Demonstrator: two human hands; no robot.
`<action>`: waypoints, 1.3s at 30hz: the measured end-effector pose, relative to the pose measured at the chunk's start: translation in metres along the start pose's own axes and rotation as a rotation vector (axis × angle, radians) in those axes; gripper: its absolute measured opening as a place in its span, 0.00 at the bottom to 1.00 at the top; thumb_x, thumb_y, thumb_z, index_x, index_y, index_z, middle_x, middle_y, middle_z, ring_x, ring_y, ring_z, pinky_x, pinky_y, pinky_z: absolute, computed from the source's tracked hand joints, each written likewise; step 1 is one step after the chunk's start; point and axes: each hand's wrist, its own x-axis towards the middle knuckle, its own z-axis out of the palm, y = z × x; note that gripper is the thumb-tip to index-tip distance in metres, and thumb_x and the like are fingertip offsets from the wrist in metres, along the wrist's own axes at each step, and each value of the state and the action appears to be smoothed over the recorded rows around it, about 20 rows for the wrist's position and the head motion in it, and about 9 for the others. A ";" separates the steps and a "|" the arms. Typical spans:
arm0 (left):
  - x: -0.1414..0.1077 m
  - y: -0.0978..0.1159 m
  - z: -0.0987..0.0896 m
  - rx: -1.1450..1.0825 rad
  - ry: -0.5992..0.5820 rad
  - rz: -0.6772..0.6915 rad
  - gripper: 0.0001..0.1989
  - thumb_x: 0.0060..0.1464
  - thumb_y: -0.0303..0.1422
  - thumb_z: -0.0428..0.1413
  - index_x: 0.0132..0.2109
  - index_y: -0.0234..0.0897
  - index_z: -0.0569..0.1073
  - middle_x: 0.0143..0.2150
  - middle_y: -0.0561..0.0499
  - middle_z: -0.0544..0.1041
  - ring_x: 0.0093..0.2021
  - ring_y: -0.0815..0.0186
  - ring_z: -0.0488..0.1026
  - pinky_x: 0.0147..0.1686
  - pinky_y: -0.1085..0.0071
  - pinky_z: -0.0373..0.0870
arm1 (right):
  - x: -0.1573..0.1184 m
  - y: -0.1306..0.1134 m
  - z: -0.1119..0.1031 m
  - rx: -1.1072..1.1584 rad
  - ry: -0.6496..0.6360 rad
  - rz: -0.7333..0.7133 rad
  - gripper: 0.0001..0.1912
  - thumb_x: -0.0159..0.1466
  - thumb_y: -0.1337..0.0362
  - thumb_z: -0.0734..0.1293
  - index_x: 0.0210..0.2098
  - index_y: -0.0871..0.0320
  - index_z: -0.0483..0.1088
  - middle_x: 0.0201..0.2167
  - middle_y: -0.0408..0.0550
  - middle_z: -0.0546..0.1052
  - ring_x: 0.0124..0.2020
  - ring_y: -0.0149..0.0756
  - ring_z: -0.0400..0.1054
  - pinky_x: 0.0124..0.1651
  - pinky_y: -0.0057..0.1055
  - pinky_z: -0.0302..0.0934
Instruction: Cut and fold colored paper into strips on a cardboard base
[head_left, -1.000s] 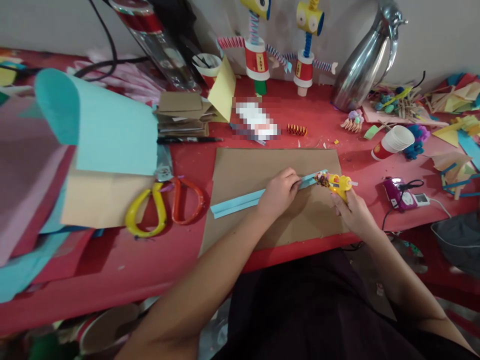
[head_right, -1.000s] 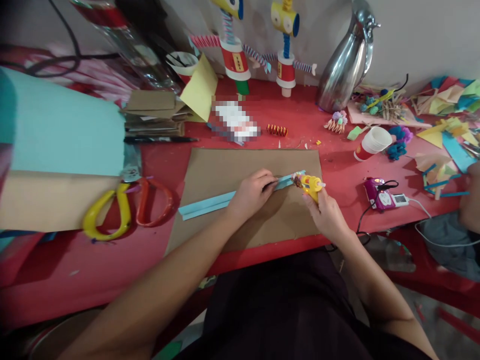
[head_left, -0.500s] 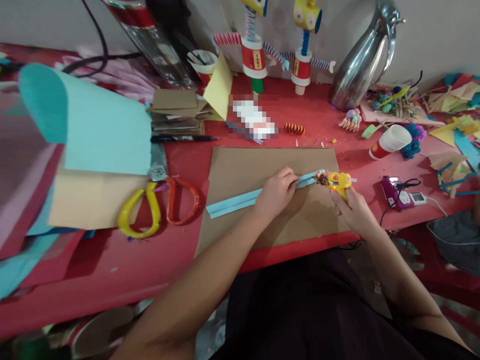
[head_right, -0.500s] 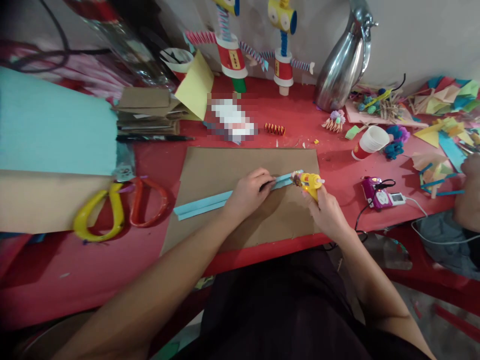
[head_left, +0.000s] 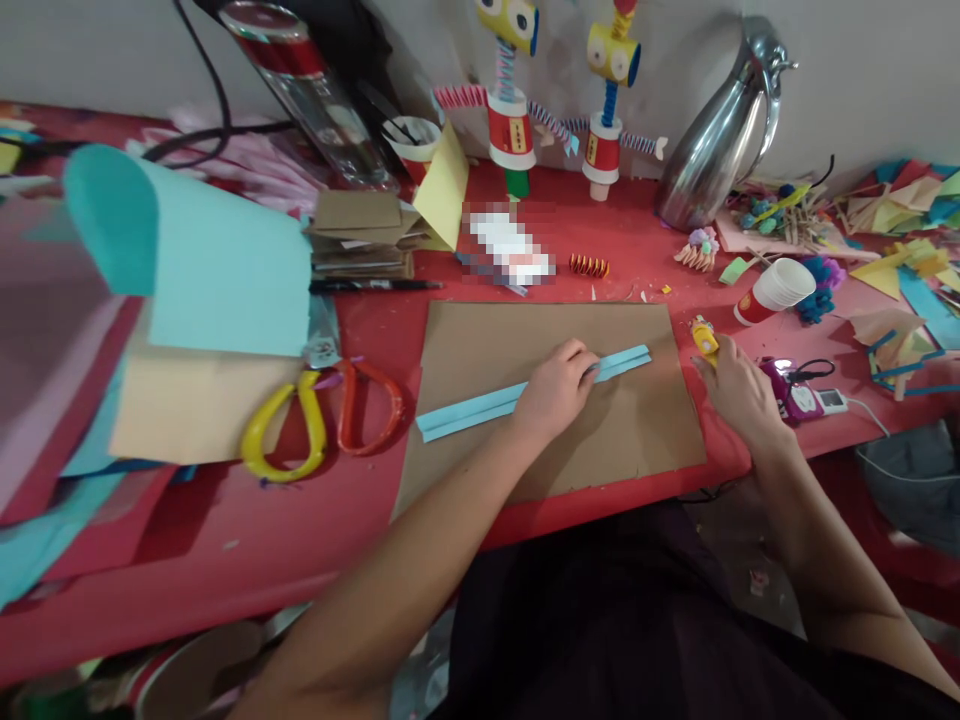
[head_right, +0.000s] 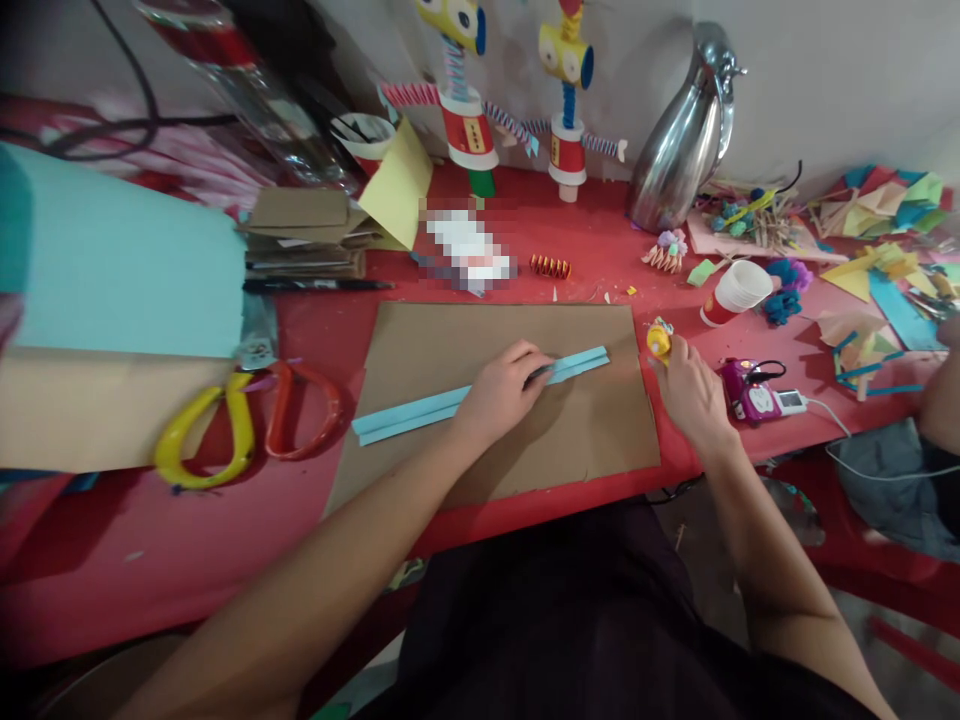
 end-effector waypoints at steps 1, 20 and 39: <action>0.000 0.000 0.000 0.025 -0.007 0.008 0.11 0.62 0.27 0.50 0.45 0.37 0.77 0.40 0.48 0.71 0.39 0.64 0.71 0.43 0.66 0.71 | 0.003 0.000 0.000 -0.081 -0.011 -0.023 0.20 0.69 0.57 0.58 0.55 0.63 0.64 0.42 0.64 0.76 0.40 0.52 0.72 0.39 0.40 0.62; -0.004 0.017 -0.004 0.343 -0.186 0.050 0.22 0.64 0.24 0.42 0.58 0.44 0.73 0.52 0.43 0.72 0.47 0.58 0.70 0.47 0.59 0.69 | -0.007 -0.065 0.028 -0.015 -0.045 -0.512 0.24 0.65 0.76 0.54 0.56 0.61 0.71 0.53 0.56 0.76 0.56 0.44 0.70 0.68 0.47 0.51; -0.022 -0.005 -0.015 0.106 -0.160 -0.085 0.24 0.59 0.19 0.44 0.51 0.42 0.79 0.56 0.43 0.70 0.50 0.60 0.70 0.56 0.59 0.68 | -0.013 -0.072 0.030 -0.095 -0.048 -0.481 0.23 0.70 0.70 0.54 0.61 0.70 0.66 0.61 0.63 0.70 0.61 0.47 0.67 0.68 0.48 0.49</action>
